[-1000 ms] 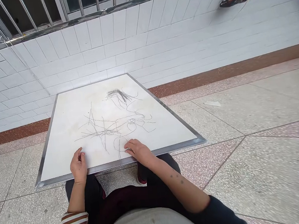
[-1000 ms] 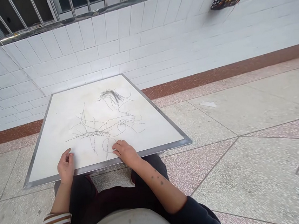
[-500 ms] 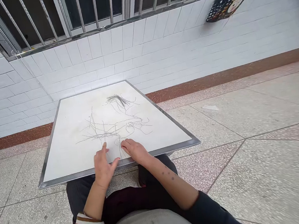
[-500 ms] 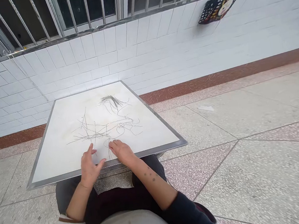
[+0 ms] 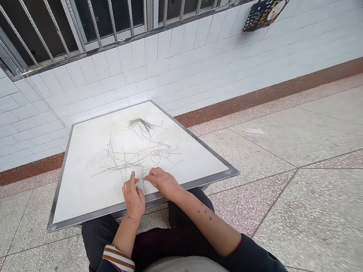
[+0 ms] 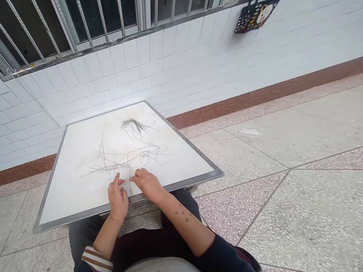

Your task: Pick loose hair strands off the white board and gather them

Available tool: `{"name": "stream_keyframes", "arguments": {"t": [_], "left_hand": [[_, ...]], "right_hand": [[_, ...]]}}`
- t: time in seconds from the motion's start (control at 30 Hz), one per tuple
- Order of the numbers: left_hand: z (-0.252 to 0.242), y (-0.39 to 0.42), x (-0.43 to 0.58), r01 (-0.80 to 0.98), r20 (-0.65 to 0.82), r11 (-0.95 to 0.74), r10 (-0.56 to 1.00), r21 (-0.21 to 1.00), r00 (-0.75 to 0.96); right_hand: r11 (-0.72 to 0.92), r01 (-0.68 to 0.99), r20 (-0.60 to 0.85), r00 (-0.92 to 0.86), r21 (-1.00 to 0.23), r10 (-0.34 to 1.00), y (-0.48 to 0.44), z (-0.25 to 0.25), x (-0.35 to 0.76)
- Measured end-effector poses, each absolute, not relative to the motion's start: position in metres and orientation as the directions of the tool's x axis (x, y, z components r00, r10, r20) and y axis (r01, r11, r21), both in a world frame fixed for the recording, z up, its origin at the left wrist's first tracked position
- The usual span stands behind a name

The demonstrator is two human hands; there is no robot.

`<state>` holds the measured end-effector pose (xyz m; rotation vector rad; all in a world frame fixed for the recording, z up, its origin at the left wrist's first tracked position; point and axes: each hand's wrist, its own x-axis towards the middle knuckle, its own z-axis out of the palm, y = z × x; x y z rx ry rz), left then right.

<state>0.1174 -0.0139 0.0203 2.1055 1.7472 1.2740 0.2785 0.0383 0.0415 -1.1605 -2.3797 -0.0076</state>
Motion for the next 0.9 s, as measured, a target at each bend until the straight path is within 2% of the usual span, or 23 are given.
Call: {"name": "stream_keyframes", "arguments": {"t": [0.13,0.2,0.33,0.5,0.57,0.63,0.7,0.73,0.8,0.9], "left_hand": [[0.02,-0.023,0.128,0.762,0.509,-0.472,0.832,0.443,0.22],[0.018,-0.023,0.127,0.774,0.467,-0.469,0.846,0.426,0.257],[0.012,-0.016,0.118,0.788,0.441,-0.439,0.865,0.433,0.239],[0.012,-0.007,0.108,0.763,0.435,-0.409,0.881,0.5,0.187],[0.02,-0.008,0.106,0.738,0.435,-0.369,0.893,0.565,0.113],[0.034,-0.013,0.109,0.61,0.385,-0.297,0.923,0.735,-0.014],[0.052,-0.02,0.114,0.308,0.237,-0.193,0.965,0.931,-0.111],[0.062,-0.025,0.117,0.129,0.156,-0.142,0.982,0.982,-0.11],[0.08,-0.035,0.124,-0.154,0.062,-0.077,0.993,0.985,-0.101],[0.099,-0.048,0.129,-0.364,-0.016,-0.024,0.994,0.931,-0.107]], "right_hand": [[0.647,0.747,0.378,-0.561,-0.153,0.736,0.034,0.047,0.283],[0.642,0.75,0.379,-0.555,-0.157,0.741,0.034,0.047,0.286],[0.64,0.742,0.453,-0.51,-0.2,0.732,0.037,0.041,0.296],[0.634,0.689,0.577,-0.374,-0.352,0.726,0.036,0.039,0.31],[0.666,0.621,0.633,-0.331,-0.412,0.7,0.03,0.044,0.312],[0.709,0.539,0.685,-0.296,-0.455,0.666,0.022,0.052,0.311],[0.739,0.489,0.716,-0.284,-0.464,0.638,0.012,0.059,0.308],[0.751,0.471,0.724,-0.288,-0.463,0.626,0.006,0.062,0.306],[0.777,0.434,0.737,-0.306,-0.456,0.603,-0.004,0.067,0.303],[0.812,0.378,0.744,-0.348,-0.446,0.571,-0.018,0.074,0.301]]}}
